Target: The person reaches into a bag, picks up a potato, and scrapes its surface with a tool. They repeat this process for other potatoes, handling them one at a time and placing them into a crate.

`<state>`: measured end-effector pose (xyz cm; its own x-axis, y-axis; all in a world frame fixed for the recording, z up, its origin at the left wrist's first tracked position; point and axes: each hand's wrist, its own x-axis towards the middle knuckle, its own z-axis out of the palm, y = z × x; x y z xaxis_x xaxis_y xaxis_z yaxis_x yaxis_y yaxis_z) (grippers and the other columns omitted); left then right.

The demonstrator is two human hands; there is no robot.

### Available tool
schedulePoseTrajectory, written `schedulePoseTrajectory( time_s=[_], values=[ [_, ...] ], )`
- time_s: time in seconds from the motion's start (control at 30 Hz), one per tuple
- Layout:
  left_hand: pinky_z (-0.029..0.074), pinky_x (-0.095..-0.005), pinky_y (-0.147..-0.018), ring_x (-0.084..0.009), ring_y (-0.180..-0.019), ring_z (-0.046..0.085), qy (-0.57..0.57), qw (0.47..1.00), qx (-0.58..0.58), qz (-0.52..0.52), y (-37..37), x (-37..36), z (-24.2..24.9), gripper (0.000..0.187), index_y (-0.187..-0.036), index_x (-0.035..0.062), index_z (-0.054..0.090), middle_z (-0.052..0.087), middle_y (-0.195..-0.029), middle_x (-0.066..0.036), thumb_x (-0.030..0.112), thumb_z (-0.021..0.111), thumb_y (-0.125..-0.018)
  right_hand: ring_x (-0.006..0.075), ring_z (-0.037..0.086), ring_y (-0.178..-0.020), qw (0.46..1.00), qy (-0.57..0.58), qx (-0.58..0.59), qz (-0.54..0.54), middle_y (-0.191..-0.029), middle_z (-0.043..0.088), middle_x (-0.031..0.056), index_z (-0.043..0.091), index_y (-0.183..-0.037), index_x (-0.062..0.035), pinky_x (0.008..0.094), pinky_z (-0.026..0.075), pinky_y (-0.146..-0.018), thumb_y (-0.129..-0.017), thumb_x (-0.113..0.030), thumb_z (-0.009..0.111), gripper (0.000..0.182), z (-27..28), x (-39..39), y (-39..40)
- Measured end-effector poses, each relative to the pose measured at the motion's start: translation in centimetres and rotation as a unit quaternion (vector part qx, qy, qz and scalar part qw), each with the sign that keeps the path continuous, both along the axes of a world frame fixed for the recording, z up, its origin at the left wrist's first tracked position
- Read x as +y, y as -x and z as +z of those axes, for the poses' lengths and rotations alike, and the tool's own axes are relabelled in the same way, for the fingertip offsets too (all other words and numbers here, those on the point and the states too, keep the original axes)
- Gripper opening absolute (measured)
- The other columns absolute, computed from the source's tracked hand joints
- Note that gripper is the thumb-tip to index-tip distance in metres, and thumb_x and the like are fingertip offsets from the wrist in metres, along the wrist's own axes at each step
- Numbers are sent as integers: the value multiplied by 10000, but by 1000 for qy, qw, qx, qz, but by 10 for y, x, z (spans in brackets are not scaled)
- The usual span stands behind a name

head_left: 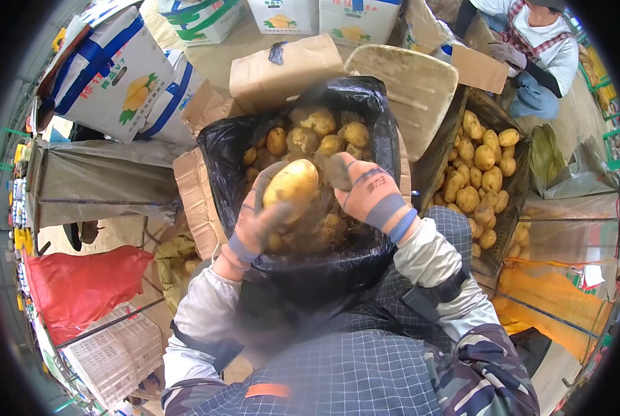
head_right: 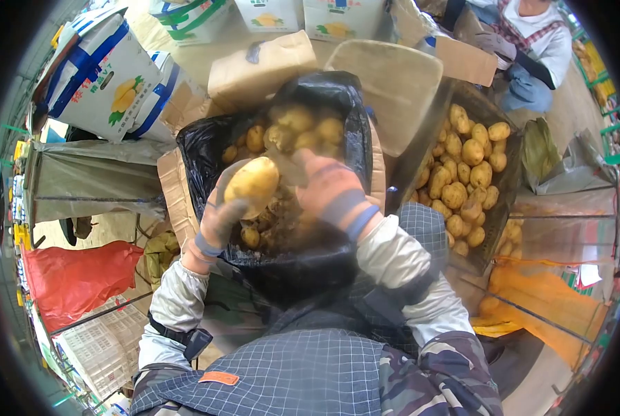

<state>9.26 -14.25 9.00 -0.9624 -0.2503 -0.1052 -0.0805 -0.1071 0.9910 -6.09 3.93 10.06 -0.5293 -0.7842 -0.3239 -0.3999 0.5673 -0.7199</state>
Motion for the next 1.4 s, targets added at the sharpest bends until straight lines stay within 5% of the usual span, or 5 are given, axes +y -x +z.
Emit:
schedulePoseTrajectory(
  time_s=[0.2,0.5,0.77,1.17,1.4],
  values=[
    [423,-281,-385,-224,-466,595,-407,862,-189,237,31,29,52,747,-1340,41,574,720,-859,-180,666,338,-1007,92,598,-732,842,288,-456,-30,-1066,653,60,493,-1461,-104,211,497,-604,-839,-162,735,670,1,4,4],
    [367,-290,-345,-198,-368,480,-73,981,-178,21,0,-12,-26,714,-1207,65,640,631,-619,-132,655,283,-1024,81,582,-631,864,287,-412,-24,-1081,664,76,503,-1442,-71,239,492,-511,-834,-170,788,679,-22,-7,-4],
    [463,-243,-462,-150,-529,585,4,990,-141,14,0,-6,-5,643,-1194,32,596,668,-749,-110,558,245,-1072,72,500,-471,819,236,-503,-142,-748,661,22,639,-1253,-36,224,407,-430,-1019,-411,555,450,13,5,-17],
    [448,-360,-1092,-216,-1254,550,-5,992,120,-26,-1,29,16,934,-1519,33,326,567,-1346,-115,24,848,-744,75,489,-439,850,186,-482,-104,-713,640,35,663,-1152,-26,235,403,-404,-978,-529,594,537,13,28,-20],
    [512,-346,-1021,-208,-1183,607,77,990,106,60,-9,27,8,776,-1395,55,430,595,-1302,-116,50,843,-739,327,706,-906,987,141,23,-74,-1010,707,207,573,-1236,-15,400,556,-798,-906,-419,675,531,-17,29,-6]
  ],
)
